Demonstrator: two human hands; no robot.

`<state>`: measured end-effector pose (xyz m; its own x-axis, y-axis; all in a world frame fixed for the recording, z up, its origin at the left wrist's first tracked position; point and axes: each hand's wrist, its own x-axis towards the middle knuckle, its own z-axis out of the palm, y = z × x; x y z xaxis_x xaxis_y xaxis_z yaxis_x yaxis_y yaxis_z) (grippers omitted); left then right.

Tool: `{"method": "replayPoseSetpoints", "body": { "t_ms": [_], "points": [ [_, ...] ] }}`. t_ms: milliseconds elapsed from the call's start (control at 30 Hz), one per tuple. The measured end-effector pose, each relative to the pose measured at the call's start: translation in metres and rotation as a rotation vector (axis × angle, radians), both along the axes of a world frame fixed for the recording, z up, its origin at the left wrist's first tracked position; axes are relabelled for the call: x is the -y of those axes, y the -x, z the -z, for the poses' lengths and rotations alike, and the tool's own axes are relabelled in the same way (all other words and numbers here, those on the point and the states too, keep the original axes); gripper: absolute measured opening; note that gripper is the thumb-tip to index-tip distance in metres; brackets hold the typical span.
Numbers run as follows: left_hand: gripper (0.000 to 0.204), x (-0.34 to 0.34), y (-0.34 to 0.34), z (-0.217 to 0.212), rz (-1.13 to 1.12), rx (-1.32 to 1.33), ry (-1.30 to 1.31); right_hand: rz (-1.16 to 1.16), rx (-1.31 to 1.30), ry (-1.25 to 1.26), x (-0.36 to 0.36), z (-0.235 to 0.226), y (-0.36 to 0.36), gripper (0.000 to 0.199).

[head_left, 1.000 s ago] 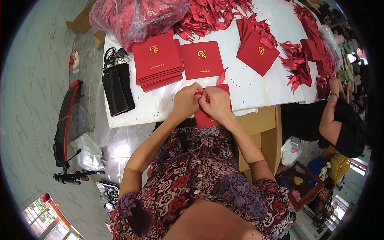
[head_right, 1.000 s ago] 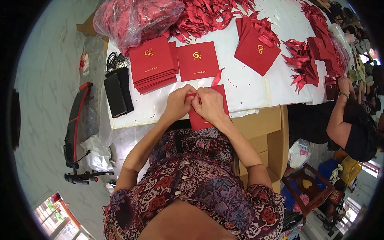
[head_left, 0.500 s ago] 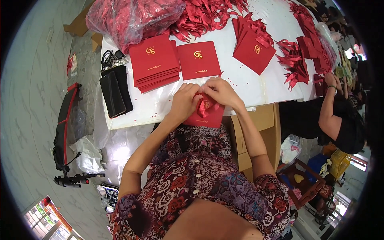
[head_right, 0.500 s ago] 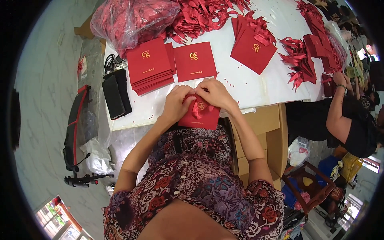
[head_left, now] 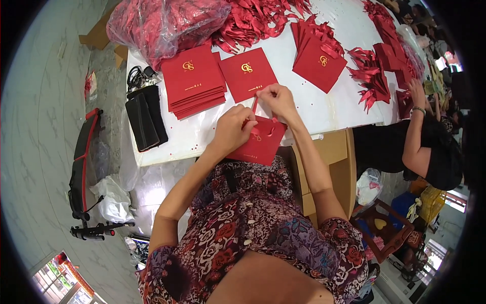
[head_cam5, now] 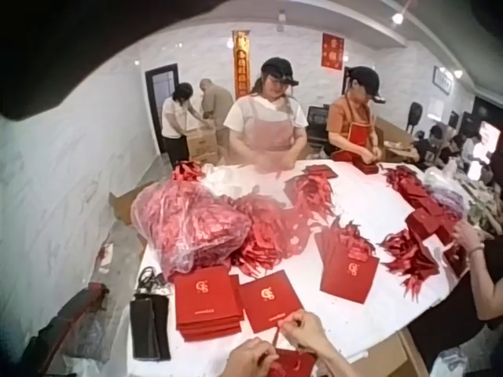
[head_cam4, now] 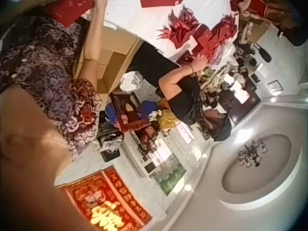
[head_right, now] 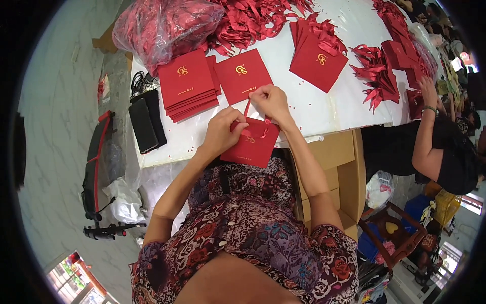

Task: Tying red ribbons onto red envelopes or small bags at a work table.

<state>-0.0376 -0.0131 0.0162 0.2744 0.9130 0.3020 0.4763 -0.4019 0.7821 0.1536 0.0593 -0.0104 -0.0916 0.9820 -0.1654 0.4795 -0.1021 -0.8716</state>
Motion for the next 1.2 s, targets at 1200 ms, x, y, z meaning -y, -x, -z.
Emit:
{"method": "replayPoseSetpoints", "body": {
  "t_ms": [1200],
  "points": [
    [0.015, -0.028, -0.025, 0.02, -0.281, 0.121, 0.267, -0.037, -0.451, 0.067, 0.035, 0.0, 0.004, 0.015]
  ]
}}
